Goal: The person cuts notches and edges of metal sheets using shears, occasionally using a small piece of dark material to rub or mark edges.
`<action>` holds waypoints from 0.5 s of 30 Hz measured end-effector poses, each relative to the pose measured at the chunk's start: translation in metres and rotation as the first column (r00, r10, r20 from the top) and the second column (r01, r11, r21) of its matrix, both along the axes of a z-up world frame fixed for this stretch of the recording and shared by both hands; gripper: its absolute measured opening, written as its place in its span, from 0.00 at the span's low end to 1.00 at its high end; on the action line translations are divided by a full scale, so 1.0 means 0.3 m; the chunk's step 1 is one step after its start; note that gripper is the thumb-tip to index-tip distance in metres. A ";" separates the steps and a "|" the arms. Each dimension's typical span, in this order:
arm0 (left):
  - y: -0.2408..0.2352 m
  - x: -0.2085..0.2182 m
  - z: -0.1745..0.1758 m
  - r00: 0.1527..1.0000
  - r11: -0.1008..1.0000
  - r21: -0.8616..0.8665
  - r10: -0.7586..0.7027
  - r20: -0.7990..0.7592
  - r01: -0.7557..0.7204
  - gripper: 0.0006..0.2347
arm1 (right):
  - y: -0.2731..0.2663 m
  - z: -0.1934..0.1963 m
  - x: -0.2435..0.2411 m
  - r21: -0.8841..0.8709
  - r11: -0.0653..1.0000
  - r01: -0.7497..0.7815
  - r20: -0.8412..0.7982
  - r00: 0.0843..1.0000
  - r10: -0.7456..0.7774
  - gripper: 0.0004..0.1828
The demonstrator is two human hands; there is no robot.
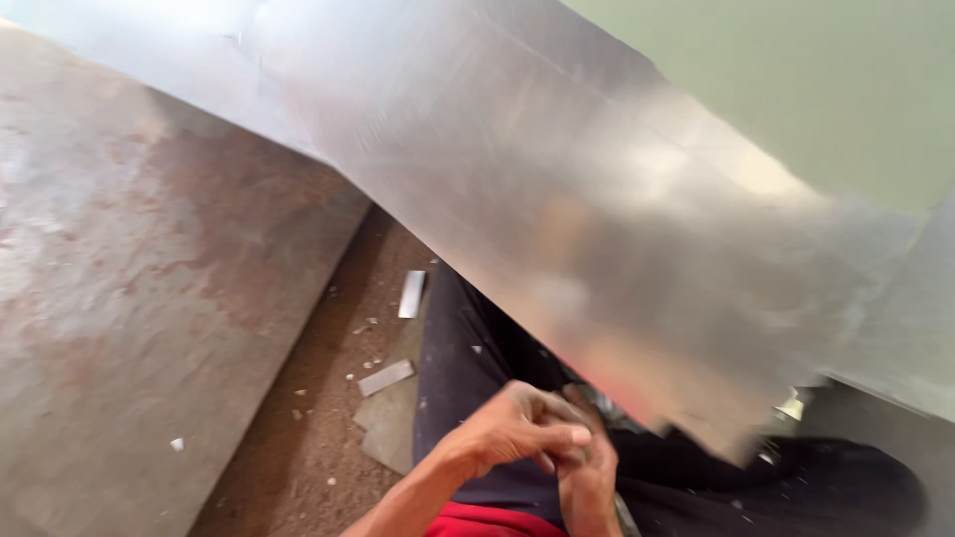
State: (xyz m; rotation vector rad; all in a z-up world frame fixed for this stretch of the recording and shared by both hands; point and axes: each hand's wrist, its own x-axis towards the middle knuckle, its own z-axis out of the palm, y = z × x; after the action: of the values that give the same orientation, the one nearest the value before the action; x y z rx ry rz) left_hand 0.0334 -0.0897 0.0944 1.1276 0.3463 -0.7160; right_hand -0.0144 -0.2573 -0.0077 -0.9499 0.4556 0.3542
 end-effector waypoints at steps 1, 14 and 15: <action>0.006 0.017 -0.009 0.999 0.999 0.010 0.041 0.003 -0.041 0.08 | -0.023 0.033 0.020 -0.015 0.997 0.074 -0.008 0.997 -0.074 0.29; 0.364 0.471 -0.078 0.723 0.721 0.053 0.686 0.084 -0.691 0.15 | -0.372 0.310 0.234 -0.067 0.790 0.610 0.151 0.789 -0.596 0.05; 0.370 0.470 -0.073 0.714 0.723 0.013 0.680 0.166 -0.691 0.14 | -0.383 0.331 0.240 -0.088 0.788 0.610 0.181 0.787 -0.589 0.04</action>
State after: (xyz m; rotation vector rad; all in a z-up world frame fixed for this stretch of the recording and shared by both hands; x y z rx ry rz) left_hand 0.1745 0.0214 0.0725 1.0089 0.6256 0.0533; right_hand 0.0575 -0.3721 0.0916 -0.9074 0.6303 -0.3375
